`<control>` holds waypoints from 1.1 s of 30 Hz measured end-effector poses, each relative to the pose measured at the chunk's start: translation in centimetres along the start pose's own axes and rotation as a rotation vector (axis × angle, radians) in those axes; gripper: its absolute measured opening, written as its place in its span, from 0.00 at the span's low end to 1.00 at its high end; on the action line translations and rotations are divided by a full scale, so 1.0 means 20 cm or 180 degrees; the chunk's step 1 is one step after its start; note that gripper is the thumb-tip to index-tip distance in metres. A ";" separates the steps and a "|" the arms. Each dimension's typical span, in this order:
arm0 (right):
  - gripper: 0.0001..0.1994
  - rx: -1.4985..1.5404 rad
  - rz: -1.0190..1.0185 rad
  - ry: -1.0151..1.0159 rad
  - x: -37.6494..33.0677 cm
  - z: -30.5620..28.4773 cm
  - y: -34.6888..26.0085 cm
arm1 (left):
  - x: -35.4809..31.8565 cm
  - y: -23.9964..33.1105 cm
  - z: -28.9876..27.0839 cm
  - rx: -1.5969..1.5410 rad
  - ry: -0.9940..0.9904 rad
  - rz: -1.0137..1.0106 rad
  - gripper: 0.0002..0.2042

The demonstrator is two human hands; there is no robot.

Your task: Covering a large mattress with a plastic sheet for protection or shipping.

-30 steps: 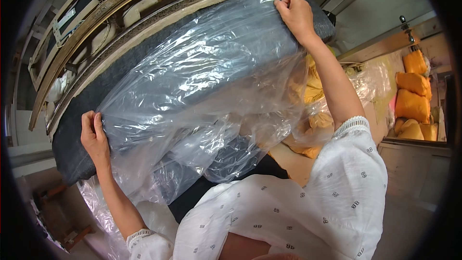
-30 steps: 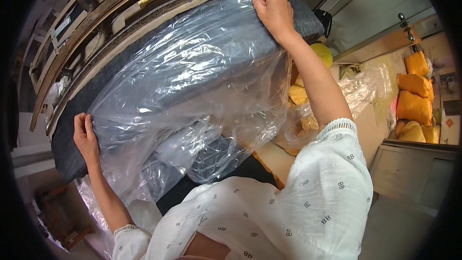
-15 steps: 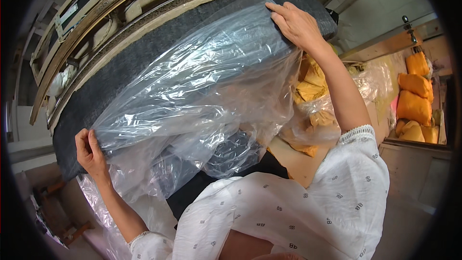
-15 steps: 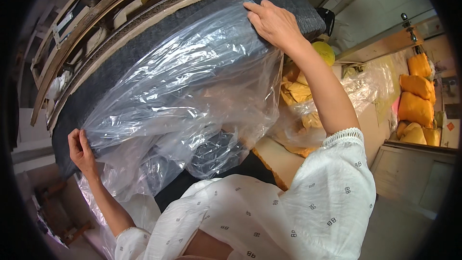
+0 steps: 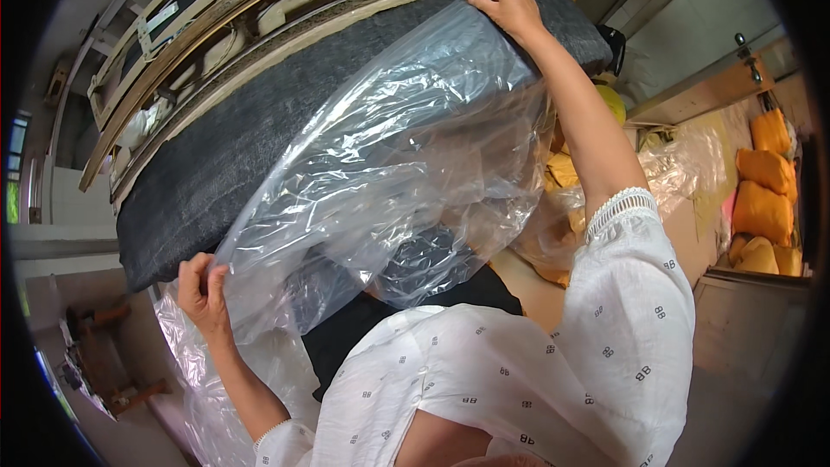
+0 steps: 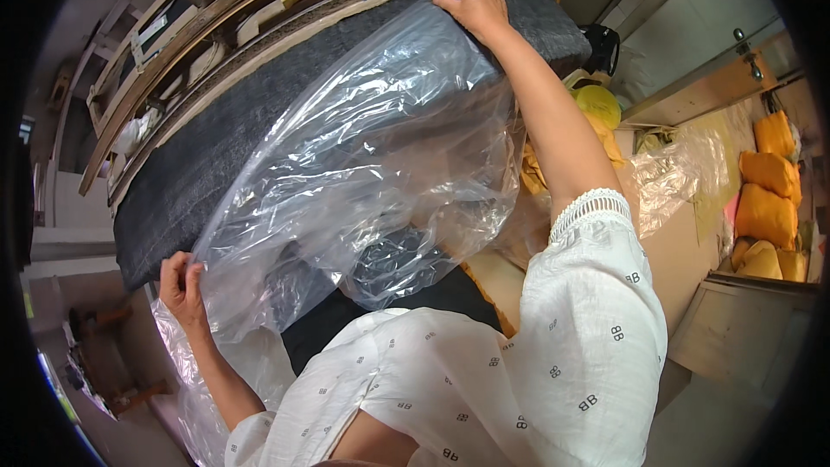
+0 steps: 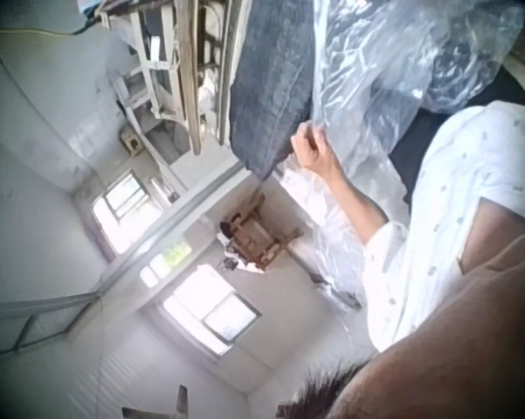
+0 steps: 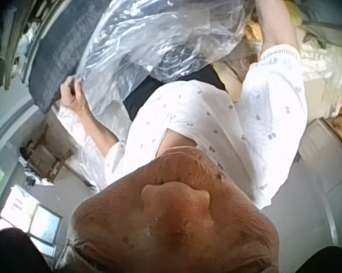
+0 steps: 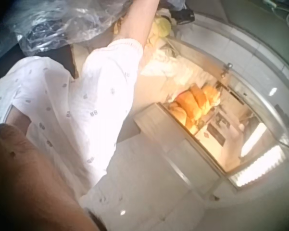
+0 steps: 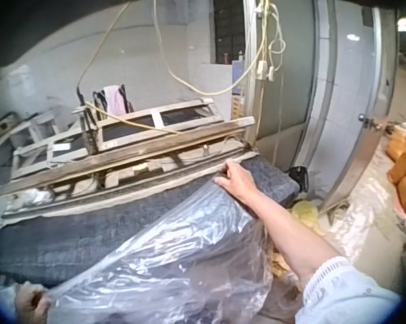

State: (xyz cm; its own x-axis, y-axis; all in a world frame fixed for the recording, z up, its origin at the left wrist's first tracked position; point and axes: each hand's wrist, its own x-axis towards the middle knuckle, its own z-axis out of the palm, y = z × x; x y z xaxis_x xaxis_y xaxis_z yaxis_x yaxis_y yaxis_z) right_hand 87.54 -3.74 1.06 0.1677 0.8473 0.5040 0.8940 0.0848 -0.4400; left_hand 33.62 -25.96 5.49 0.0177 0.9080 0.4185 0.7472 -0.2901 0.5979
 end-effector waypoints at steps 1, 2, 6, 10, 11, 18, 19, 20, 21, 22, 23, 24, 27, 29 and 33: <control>0.14 0.0070 -0.0079 0.0009 0.02 0.02 0.02 | -0.04 0.01 -0.02 0.0022 -0.0132 -0.0188 0.07; 0.13 0.0139 -0.0156 0.0023 0.04 0.03 0.05 | -0.06 0.00 -0.02 0.0095 -0.0284 -0.0100 0.07; 0.12 0.0817 -0.0251 -0.0320 0.12 0.04 0.01 | -0.08 -0.09 -0.04 -0.0121 0.0018 -0.0405 0.03; 0.10 0.2807 0.0213 -0.0482 0.17 -0.02 -0.25 | 0.12 -0.13 -0.14 -0.1679 0.1105 -0.1313 0.04; 0.08 0.2880 0.0244 -0.0053 0.18 -0.02 -0.30 | 0.21 -0.10 -0.13 -0.1997 0.1394 -0.1168 0.04; 0.08 0.1218 0.0477 0.1068 0.15 0.29 -0.27 | 0.66 -0.69 0.09 -0.0044 0.1136 -0.0615 0.11; 0.08 0.1272 0.0481 0.1027 0.15 0.30 -0.24 | 0.73 -0.71 0.14 -0.0332 0.1319 -0.0616 0.11; 0.08 0.1349 0.0477 0.0970 0.15 0.31 -0.22 | 0.78 -0.69 0.17 -0.0596 0.1519 -0.0623 0.12; 0.09 0.1319 0.0379 0.0969 0.16 0.32 -0.20 | 0.82 -0.71 0.19 -0.0649 0.1505 -0.0659 0.13; 0.09 0.1289 0.0277 0.0984 0.19 0.32 -0.17 | 0.88 -0.72 0.21 -0.0711 0.1493 -0.0679 0.13; 0.09 0.1141 0.0163 0.1082 0.20 0.32 -0.14 | 0.93 -0.73 0.22 -0.0633 0.1484 -0.0660 0.13; 0.09 0.1007 0.0206 0.1032 0.21 0.32 -0.13 | 0.97 -0.74 0.23 -0.0637 0.1505 -0.0687 0.13; 0.10 0.0657 0.0200 0.1093 0.22 0.33 -0.16 | 1.04 -0.74 0.25 -0.0659 0.1432 -0.0743 0.13; 0.10 0.0502 0.0370 0.1068 0.23 0.33 -0.18 | 1.06 -0.75 0.26 -0.0586 0.1445 -0.0839 0.14; 0.13 0.0397 0.0613 0.0667 0.24 0.29 -0.19 | 1.08 -0.70 0.25 0.0308 0.1375 -0.1353 0.17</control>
State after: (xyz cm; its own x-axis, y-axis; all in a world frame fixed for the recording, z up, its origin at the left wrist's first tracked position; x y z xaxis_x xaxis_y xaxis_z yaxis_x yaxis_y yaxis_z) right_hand 82.48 3.13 0.81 0.4228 0.7284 0.5391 0.7817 0.0078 -0.6236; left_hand 26.83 -0.80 2.62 -0.5508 0.7278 0.4085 0.6872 0.1177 0.7169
